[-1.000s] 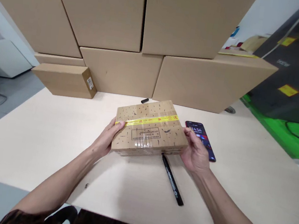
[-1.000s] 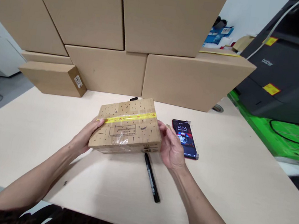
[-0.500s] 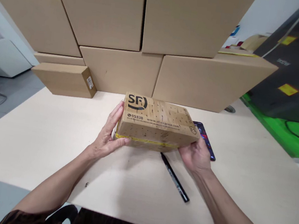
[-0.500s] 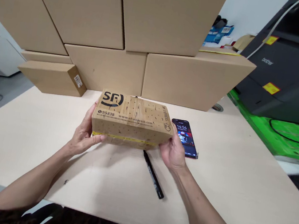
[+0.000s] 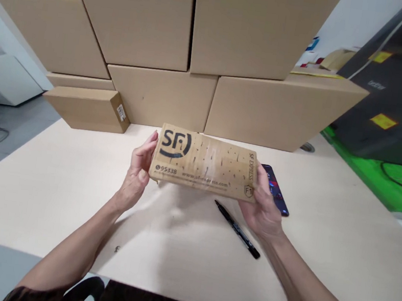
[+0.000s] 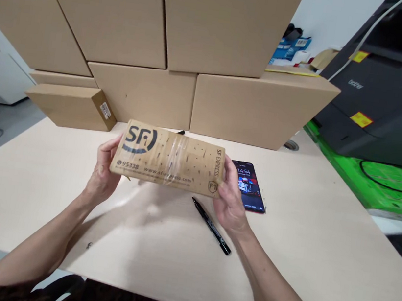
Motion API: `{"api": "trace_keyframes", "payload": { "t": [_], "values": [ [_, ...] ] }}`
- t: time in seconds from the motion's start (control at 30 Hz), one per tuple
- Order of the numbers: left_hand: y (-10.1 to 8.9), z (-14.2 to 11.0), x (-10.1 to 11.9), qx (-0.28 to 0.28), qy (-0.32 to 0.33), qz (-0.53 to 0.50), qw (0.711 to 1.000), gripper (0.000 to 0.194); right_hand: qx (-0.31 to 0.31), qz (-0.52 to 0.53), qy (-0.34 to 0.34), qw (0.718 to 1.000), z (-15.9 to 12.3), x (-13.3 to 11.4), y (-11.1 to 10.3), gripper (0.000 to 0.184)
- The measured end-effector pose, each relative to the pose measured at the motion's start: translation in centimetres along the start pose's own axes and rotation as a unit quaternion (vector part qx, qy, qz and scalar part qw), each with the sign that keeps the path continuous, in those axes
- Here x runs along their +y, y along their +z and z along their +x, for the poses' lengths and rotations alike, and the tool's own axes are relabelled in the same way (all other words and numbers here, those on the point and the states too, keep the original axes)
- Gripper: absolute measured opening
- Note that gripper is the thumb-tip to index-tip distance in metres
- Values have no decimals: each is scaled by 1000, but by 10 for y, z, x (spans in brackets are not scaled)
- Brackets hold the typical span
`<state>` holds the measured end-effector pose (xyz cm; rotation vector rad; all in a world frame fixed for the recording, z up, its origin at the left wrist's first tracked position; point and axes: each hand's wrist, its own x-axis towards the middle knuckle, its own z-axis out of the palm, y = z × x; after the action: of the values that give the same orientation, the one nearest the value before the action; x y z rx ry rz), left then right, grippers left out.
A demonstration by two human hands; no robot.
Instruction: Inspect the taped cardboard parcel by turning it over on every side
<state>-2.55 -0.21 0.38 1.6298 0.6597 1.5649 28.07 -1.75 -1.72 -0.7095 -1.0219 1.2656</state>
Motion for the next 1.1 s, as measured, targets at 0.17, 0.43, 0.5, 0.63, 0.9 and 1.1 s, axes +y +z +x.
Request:
{"api": "trace_keyframes", "payload": {
  "t": [0.17, 0.43, 0.5, 0.63, 0.9, 1.1],
  "values": [
    [3, 3, 3, 16, -99, -40, 994, 86, -69, -52, -62, 994, -6, 0, 0, 75],
    [1, 0, 4, 25, -231, -15, 973, 94, -32, -75, -17, 997, -7, -4, 2, 63],
    [3, -2, 0, -17, -217, -18, 976, 91, 34, -41, 36, 998, -6, -6, 5, 63],
    [5, -6, -13, -90, -146, -3, 985, 84, 158, 27, 110, 981, 0, -11, 9, 60],
    [7, -14, -14, -170, -10, 101, 980, 96, 171, 75, 197, 962, 8, -13, 3, 55],
    [4, -12, -12, -95, -93, 133, 982, 86, 120, 62, 165, 977, 4, -6, 9, 72]
  ]
}}
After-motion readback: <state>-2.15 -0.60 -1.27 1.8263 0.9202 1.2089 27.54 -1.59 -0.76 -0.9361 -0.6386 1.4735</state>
